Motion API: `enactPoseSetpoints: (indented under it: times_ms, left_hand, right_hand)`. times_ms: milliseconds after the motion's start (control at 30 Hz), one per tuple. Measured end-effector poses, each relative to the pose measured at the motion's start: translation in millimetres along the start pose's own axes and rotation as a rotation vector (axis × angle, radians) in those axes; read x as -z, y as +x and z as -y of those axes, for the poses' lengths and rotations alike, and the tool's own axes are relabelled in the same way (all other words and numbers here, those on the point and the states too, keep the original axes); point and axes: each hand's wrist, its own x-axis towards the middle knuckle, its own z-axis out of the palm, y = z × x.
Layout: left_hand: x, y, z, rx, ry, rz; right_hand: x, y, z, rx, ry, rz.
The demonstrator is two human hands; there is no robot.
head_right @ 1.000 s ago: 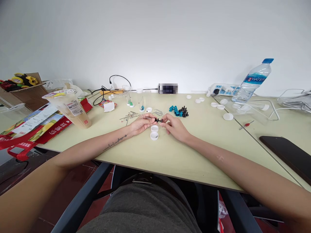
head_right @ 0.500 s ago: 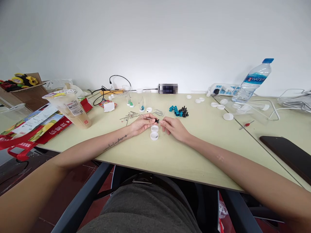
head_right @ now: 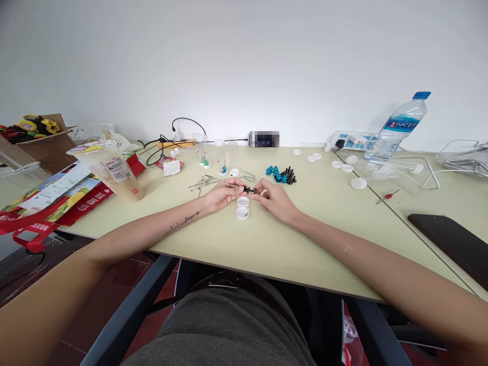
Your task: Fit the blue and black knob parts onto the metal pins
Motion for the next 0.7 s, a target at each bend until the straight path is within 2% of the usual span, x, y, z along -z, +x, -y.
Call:
enactPoseSetpoints:
  times_ms: [200,400,600,700]
  left_hand:
    - [-0.9,-0.6,0.0,-0.004,0.013,0.027]
    - [-2.5,-1.2,-1.3,0.003,-0.004,-0.005]
    - [-3.8,-2.6,-2.0,0.005,0.006,0.015]
    - [-5.2,-3.3,-3.0,0.009,-0.001,-0.010]
  right_hand:
    - [0.6,-0.6,2.5,0.001,-0.005,0.083]
    - [-0.5,-0.2,0.0,0.007,0.007,-0.012]
    - [0.8,-1.0,2.6,-0.003,-0.013,0.084]
    - [0.1,-0.6,1.8,-0.001,-0.008,0.034]
